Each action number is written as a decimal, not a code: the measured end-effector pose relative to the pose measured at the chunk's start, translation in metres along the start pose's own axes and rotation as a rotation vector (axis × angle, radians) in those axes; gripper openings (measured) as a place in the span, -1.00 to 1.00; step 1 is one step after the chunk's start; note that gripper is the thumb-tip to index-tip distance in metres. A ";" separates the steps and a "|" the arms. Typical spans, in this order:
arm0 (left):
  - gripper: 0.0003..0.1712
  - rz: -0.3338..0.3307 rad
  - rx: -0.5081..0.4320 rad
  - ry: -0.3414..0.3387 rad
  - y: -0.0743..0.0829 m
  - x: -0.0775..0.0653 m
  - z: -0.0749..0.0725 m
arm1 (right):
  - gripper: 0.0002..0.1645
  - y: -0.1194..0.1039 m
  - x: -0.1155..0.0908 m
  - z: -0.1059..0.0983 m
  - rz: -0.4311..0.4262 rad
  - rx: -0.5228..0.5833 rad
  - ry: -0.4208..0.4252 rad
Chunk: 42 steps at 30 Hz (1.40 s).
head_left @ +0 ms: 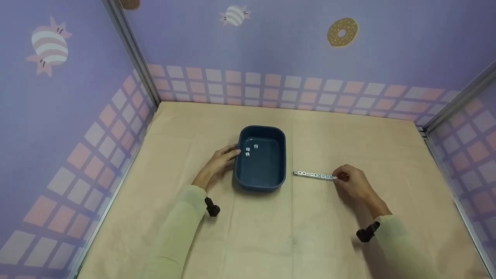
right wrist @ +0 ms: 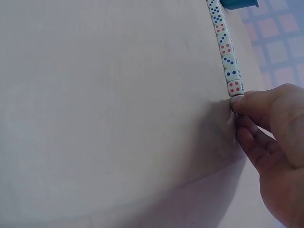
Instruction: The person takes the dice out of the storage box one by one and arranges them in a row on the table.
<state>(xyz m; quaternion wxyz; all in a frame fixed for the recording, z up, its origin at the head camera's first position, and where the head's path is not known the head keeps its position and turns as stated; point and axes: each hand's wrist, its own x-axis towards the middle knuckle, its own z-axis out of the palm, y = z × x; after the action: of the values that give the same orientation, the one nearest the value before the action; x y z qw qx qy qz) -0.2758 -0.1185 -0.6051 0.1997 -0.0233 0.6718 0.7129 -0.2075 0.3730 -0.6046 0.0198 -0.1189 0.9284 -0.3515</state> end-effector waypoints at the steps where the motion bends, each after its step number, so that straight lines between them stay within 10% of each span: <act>1: -0.31 0.001 -0.003 -0.003 0.001 0.000 0.000 | -0.78 0.000 0.000 0.000 0.013 0.011 0.002; 42: -0.32 -0.010 -0.051 0.003 0.001 -0.002 0.001 | -0.64 0.012 -0.008 0.018 0.104 0.149 0.089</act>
<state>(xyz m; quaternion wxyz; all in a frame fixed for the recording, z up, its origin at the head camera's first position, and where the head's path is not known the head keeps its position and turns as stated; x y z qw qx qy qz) -0.2739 -0.1178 -0.6035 0.2014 -0.0330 0.6536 0.7288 -0.2005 0.3719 -0.6265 0.0057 -0.0533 0.9045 -0.4231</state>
